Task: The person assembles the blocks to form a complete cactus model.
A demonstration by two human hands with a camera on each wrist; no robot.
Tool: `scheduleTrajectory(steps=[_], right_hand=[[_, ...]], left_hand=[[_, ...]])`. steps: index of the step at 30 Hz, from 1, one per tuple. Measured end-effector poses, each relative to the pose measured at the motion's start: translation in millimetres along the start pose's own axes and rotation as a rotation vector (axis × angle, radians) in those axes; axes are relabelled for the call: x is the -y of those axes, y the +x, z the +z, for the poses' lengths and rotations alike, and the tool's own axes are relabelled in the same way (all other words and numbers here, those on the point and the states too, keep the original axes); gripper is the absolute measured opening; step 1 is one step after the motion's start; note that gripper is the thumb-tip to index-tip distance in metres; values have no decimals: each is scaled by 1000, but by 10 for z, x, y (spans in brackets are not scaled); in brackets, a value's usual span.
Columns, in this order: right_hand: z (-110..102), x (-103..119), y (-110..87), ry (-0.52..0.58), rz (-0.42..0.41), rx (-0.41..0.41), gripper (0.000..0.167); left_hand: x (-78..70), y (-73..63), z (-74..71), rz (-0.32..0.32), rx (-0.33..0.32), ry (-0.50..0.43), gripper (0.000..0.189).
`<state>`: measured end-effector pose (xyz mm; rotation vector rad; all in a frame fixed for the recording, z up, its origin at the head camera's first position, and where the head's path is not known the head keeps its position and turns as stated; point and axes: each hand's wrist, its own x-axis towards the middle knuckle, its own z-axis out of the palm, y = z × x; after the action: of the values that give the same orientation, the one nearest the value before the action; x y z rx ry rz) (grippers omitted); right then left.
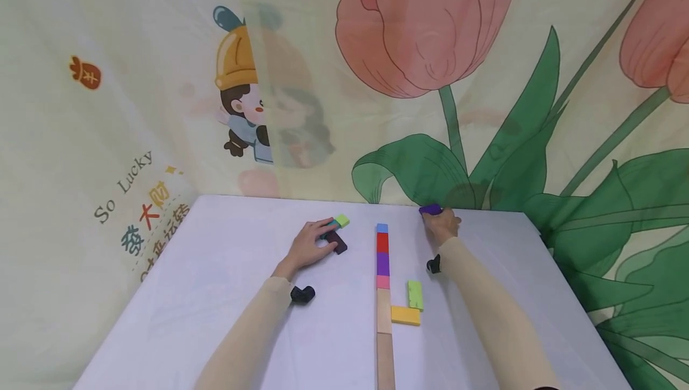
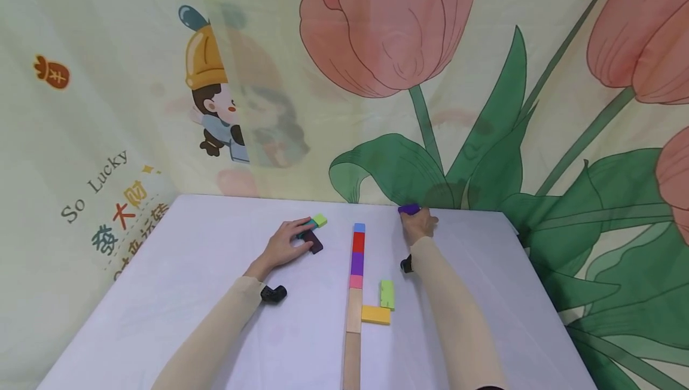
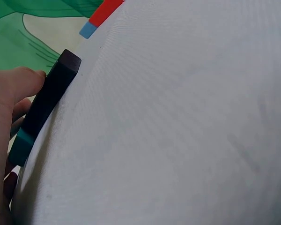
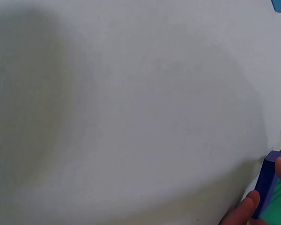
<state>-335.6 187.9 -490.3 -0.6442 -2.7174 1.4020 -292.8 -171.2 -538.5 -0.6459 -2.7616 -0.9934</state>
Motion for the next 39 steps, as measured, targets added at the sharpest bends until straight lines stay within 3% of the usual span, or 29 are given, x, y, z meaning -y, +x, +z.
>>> scheduleTrajectory(steps=[3,10,18,24,29,36,39], right_hand=[[-10,-20,1,41,-4,-33,70],[2,-33,45,156,-87,-172,35],[-11,6,27,54,-41,-61,62],[16,13,11,-23,-12,-63,68],[31,6,-11,-6,-8,-104,64],[88,110,-1,172,-104,-178,39],[94,145,17,194,-140,-193,30]], left_hand=[[-2,3,22,0,-1,-2,49],[-28,-14,-15,17,-24,5,48],[-46,-22,-37,20,-18,4,48],[-33,-16,-9,19,-25,4,49],[-36,-17,6,18,-13,13,49],[-53,-30,-28,23,-23,-7,49],[-52,-35,-38,18,-19,-4,49]])
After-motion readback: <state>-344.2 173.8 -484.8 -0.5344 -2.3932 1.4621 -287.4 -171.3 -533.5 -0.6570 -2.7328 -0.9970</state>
